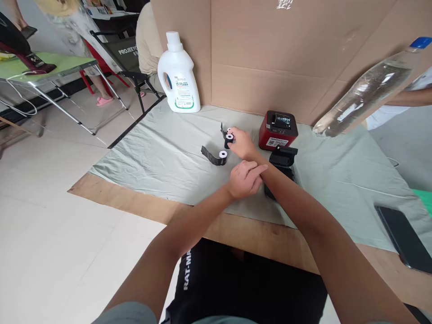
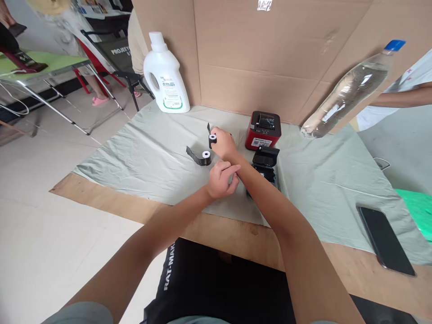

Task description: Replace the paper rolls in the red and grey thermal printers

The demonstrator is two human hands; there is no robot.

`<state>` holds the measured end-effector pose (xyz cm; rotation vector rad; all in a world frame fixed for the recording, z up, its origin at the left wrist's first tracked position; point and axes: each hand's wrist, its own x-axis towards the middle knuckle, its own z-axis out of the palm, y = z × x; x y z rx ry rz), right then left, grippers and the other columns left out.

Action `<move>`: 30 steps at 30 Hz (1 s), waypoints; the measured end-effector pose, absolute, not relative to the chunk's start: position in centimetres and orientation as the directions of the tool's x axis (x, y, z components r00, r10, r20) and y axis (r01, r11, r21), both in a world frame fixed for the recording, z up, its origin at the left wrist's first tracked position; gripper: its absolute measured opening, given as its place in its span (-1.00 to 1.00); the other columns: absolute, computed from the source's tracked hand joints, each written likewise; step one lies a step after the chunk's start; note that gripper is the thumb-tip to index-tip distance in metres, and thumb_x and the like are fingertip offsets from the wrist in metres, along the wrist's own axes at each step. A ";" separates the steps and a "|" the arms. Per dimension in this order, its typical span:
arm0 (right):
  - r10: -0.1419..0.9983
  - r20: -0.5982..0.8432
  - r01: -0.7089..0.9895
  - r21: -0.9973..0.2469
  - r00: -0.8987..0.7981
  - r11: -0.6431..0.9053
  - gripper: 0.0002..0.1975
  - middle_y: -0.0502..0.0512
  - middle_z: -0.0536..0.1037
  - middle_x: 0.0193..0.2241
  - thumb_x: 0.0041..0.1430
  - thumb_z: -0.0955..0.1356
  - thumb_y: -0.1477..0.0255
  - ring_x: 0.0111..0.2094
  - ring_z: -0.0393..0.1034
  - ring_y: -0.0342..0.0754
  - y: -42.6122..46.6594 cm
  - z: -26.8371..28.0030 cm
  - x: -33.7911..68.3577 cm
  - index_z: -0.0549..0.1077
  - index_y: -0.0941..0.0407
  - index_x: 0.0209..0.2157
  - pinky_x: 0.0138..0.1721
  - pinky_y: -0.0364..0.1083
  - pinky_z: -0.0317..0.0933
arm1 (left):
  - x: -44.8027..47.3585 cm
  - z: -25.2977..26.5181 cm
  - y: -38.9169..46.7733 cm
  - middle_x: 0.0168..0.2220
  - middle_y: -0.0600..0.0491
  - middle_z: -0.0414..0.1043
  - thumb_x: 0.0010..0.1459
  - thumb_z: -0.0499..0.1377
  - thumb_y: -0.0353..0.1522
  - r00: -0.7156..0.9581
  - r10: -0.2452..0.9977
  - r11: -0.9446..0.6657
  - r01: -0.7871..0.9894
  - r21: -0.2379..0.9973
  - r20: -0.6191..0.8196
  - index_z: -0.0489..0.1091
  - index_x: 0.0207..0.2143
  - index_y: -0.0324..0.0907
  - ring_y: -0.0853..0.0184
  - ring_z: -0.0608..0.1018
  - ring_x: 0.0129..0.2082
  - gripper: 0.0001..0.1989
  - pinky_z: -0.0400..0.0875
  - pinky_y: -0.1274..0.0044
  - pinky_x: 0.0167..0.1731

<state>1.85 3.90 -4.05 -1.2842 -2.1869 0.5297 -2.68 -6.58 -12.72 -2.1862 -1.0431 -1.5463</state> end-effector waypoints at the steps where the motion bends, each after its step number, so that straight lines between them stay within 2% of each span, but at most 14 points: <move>1: 0.886 0.212 0.730 -0.505 -0.413 0.461 -0.70 0.11 0.62 -0.22 0.07 0.35 0.59 -0.12 0.47 0.13 4.0 -4.2 1.3 0.48 0.08 -0.14 0.02 0.11 0.26 | -2.7 -12.8 -6.5 -0.20 -0.05 0.44 0.31 0.01 -0.43 0.172 0.364 -0.716 0.681 0.156 0.916 0.49 0.08 -0.15 0.29 0.57 -0.23 -0.62 0.57 0.41 -0.16; 3: 0.889 0.141 0.819 -0.348 -0.436 0.456 -0.72 0.15 0.63 -0.20 0.10 0.35 0.58 -0.09 0.46 0.17 4.2 -4.4 0.6 0.48 0.09 -0.12 0.04 0.14 0.20 | -2.6 -12.8 -6.3 -0.18 -0.05 0.45 0.31 0.00 -0.45 0.193 0.337 -0.729 0.673 0.126 0.921 0.47 0.11 -0.17 0.30 0.56 -0.21 -0.60 0.54 0.44 -0.17; 5: 0.881 0.097 0.846 -0.249 -0.463 0.472 -0.72 0.19 0.64 -0.16 0.14 0.36 0.53 -0.06 0.45 0.22 4.4 -4.5 0.3 0.47 0.09 -0.08 0.04 0.15 0.16 | -2.6 -12.8 -6.2 -0.16 -0.07 0.46 0.31 -0.02 -0.45 0.219 0.354 -0.734 0.668 0.124 0.909 0.45 0.14 -0.19 0.29 0.56 -0.20 -0.57 0.53 0.44 -0.17; 8: 0.853 0.062 0.836 -0.176 -0.517 0.520 -0.70 0.24 0.63 -0.12 0.17 0.36 0.49 -0.05 0.45 0.26 4.6 -4.6 0.4 0.45 0.11 -0.04 0.01 0.13 0.12 | -2.4 -12.6 -6.2 -0.14 -0.09 0.47 0.31 -0.05 -0.47 0.237 0.379 -0.741 0.657 0.140 0.894 0.44 0.14 -0.19 0.28 0.56 -0.19 -0.56 0.52 0.42 -0.16; 12: 0.829 -0.011 0.825 -0.110 -0.559 0.555 -0.70 0.30 0.65 -0.15 0.20 0.32 0.53 -0.06 0.45 0.29 4.6 -4.6 1.1 0.45 0.14 -0.02 0.00 0.13 0.08 | -2.3 -12.1 -6.3 -0.15 -0.08 0.50 0.30 -0.04 -0.46 0.187 0.333 -0.748 0.649 0.139 0.924 0.43 0.13 -0.20 0.29 0.57 -0.22 -0.58 0.52 0.44 -0.19; 15: 0.838 0.026 0.831 -0.120 -0.545 0.543 -0.55 0.31 0.66 -0.13 0.21 0.33 0.53 0.02 0.43 0.33 4.2 -4.2 2.2 0.40 0.15 0.15 0.03 0.15 0.09 | -2.4 -11.8 -6.4 -0.14 -0.09 0.51 0.30 0.00 -0.44 0.189 0.335 -0.758 0.637 0.145 0.923 0.42 0.12 -0.21 0.28 0.59 -0.18 -0.60 0.53 0.43 -0.16; 17: 0.857 0.094 0.844 -0.145 -0.507 0.516 -0.49 0.30 0.66 -0.14 0.21 0.34 0.52 -0.01 0.44 0.31 3.7 -3.6 2.9 0.38 0.17 0.21 0.03 0.15 0.12 | -2.4 -11.7 -6.4 -0.14 -0.09 0.51 0.30 0.00 -0.41 0.215 0.365 -0.762 0.628 0.158 0.906 0.42 0.12 -0.20 0.26 0.59 -0.16 -0.61 0.54 0.41 -0.15; 19: 0.862 0.137 0.832 -0.223 -0.489 0.508 -0.57 0.27 0.66 -0.19 0.28 0.32 0.45 -0.13 0.48 0.22 3.1 -3.1 3.3 0.45 0.17 0.16 -0.06 0.10 0.18 | -2.4 -11.7 -6.6 -0.15 -0.09 0.51 0.31 0.01 -0.38 0.238 0.374 -0.770 0.618 0.157 0.897 0.43 0.12 -0.20 0.25 0.59 -0.16 -0.62 0.54 0.40 -0.16; 21: 0.829 0.122 0.763 -0.337 -0.545 0.551 -0.65 0.19 0.64 -0.28 0.33 0.29 0.35 -0.26 0.47 0.11 2.7 -2.9 3.4 0.53 0.14 0.07 -0.17 0.03 0.21 | -2.4 -11.6 -6.8 -0.17 -0.08 0.51 0.31 0.02 -0.36 0.260 0.368 -0.780 0.608 0.145 0.892 0.43 0.12 -0.19 0.24 0.59 -0.18 -0.61 0.53 0.40 -0.16; 24: 0.688 0.019 0.605 -0.459 -0.725 0.650 -0.69 0.11 0.62 -0.32 0.29 0.31 0.35 -0.31 0.45 0.02 2.6 -3.3 3.2 0.59 0.10 -0.03 -0.18 0.00 0.25 | -2.4 -11.6 -7.1 -0.18 -0.07 0.52 0.31 0.02 -0.37 0.292 0.368 -0.787 0.603 0.129 0.883 0.43 0.14 -0.19 0.25 0.59 -0.19 -0.60 0.53 0.40 -0.16; 27: 0.589 -0.064 0.541 -0.484 -0.806 0.688 -0.72 0.10 0.61 -0.30 0.16 0.34 0.46 -0.30 0.44 0.00 2.7 -4.1 3.1 0.61 0.08 -0.12 -0.17 -0.01 0.27 | -2.4 -11.5 -7.2 -0.19 -0.06 0.52 0.30 0.01 -0.38 0.300 0.363 -0.788 0.604 0.119 0.882 0.44 0.13 -0.17 0.25 0.59 -0.21 -0.59 0.52 0.40 -0.17; 30: 0.585 -0.032 0.530 -0.464 -0.811 0.710 -0.74 0.04 0.54 -0.38 0.13 0.35 0.48 -0.41 0.33 -0.05 2.2 -4.3 3.3 0.57 0.01 -0.14 -0.30 -0.04 0.20 | -2.4 -11.3 -7.3 -0.19 -0.06 0.53 0.30 -0.01 -0.38 0.298 0.335 -0.793 0.601 0.096 0.894 0.45 0.12 -0.16 0.26 0.59 -0.25 -0.59 0.51 0.40 -0.19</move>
